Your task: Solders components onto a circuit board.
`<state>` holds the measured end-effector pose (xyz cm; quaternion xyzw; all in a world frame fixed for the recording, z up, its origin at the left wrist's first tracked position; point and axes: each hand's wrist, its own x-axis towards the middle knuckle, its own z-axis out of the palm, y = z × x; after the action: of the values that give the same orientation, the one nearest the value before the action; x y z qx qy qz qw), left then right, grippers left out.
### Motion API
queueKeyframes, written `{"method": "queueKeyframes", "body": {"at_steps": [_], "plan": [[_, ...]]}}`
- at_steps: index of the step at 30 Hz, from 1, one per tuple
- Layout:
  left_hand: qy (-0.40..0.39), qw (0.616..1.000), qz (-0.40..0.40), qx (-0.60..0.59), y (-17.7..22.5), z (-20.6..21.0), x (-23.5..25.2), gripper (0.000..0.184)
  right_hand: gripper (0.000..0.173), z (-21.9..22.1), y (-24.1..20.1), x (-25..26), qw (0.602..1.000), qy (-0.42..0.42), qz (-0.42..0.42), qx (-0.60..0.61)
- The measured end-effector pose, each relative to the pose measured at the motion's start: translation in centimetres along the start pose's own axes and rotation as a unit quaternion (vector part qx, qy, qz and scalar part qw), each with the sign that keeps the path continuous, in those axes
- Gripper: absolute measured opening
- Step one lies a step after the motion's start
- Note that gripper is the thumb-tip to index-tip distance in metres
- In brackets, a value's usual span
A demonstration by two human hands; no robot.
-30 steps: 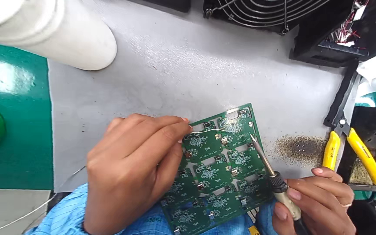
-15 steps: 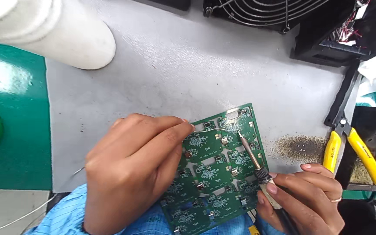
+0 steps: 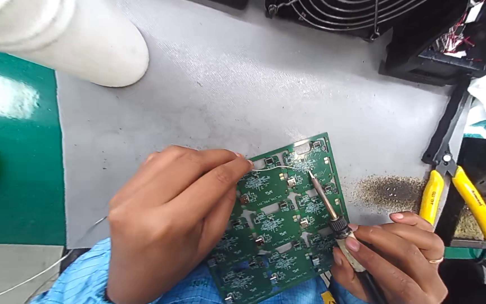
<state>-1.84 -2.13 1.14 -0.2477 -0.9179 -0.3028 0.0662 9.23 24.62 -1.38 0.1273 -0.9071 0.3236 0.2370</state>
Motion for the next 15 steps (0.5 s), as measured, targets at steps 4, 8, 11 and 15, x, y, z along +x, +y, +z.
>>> {"method": "queueKeyframes", "body": {"at_steps": [4,8,11,15], "plan": [[0.001,1.0,0.004,-0.002,-0.02,0.03,0.01,0.026,0.011,-0.04,0.06,0.04,1.0,-0.007,-0.001,-0.002],[0.002,1.0,0.006,-0.002,-0.03,0.05,0.02,0.026,0.011,-0.09,0.03,0.06,1.0,-0.009,0.0,-0.003],[-0.003,1.0,0.0,-0.001,-0.05,-0.03,-0.04,0.026,0.011,0.05,-0.09,0.0,1.0,0.0,0.006,0.0],[-0.004,1.0,0.002,-0.001,-0.08,-0.04,-0.02,0.026,0.012,0.06,-0.06,0.02,1.0,0.002,0.005,-0.001]]}}
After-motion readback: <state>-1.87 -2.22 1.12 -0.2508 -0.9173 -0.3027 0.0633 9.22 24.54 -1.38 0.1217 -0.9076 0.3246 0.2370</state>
